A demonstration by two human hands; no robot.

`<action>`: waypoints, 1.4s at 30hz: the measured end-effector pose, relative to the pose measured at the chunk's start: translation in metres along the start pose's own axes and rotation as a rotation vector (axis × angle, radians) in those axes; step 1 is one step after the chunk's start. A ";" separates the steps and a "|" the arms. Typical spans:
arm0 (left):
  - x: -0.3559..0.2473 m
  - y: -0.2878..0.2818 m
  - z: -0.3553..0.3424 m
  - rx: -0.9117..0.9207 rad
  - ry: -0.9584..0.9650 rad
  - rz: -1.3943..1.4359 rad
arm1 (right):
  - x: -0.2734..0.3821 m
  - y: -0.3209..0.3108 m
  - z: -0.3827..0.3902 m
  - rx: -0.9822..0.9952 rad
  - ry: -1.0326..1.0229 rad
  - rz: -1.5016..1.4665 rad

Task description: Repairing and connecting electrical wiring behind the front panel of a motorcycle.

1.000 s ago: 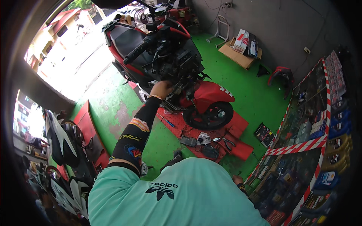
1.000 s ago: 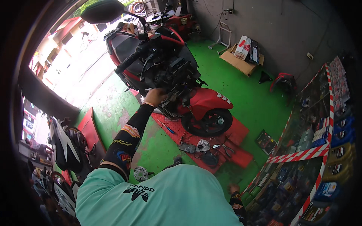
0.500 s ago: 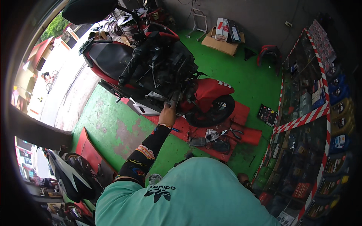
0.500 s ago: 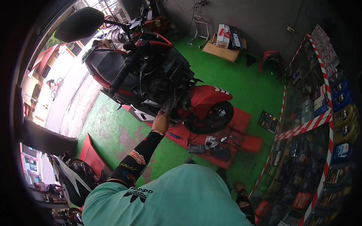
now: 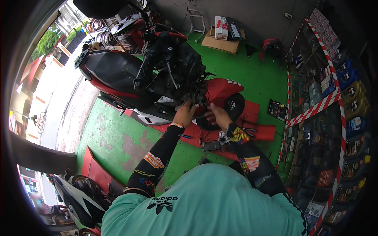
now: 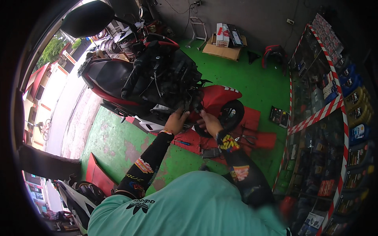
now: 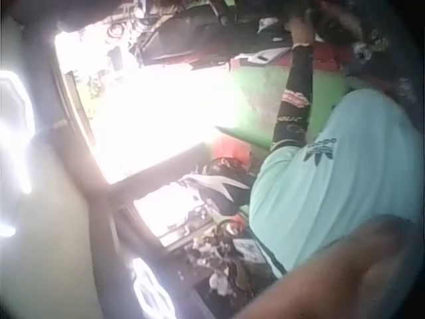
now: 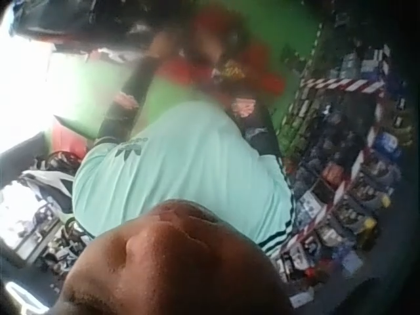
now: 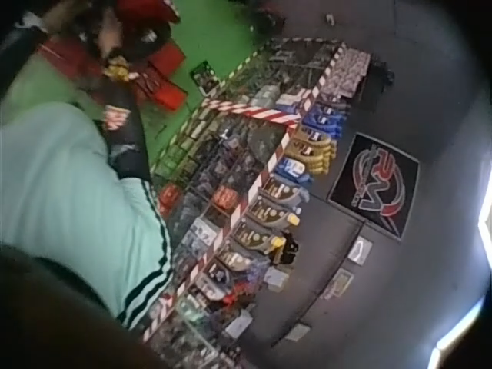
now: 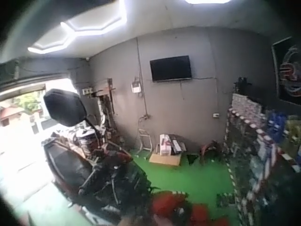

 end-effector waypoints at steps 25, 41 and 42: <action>-0.001 -0.024 -0.048 -0.083 0.328 -0.098 | 0.031 0.053 -0.081 0.345 0.238 -0.365; -0.001 -0.008 -0.090 0.122 0.555 -0.603 | 0.012 0.021 -0.111 0.595 0.416 -0.622; 0.000 -0.008 -0.092 0.075 0.560 -0.585 | 0.013 0.022 -0.110 0.611 0.401 -0.622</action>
Point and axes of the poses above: each hand's wrist, its own z-axis away from the middle knuckle, its own y-axis out of the palm, x = y × z, the point moved 5 cm from there along -z, towards the middle knuckle, and after that the axes turned 11 degrees about -z, right-handed, at the moved point
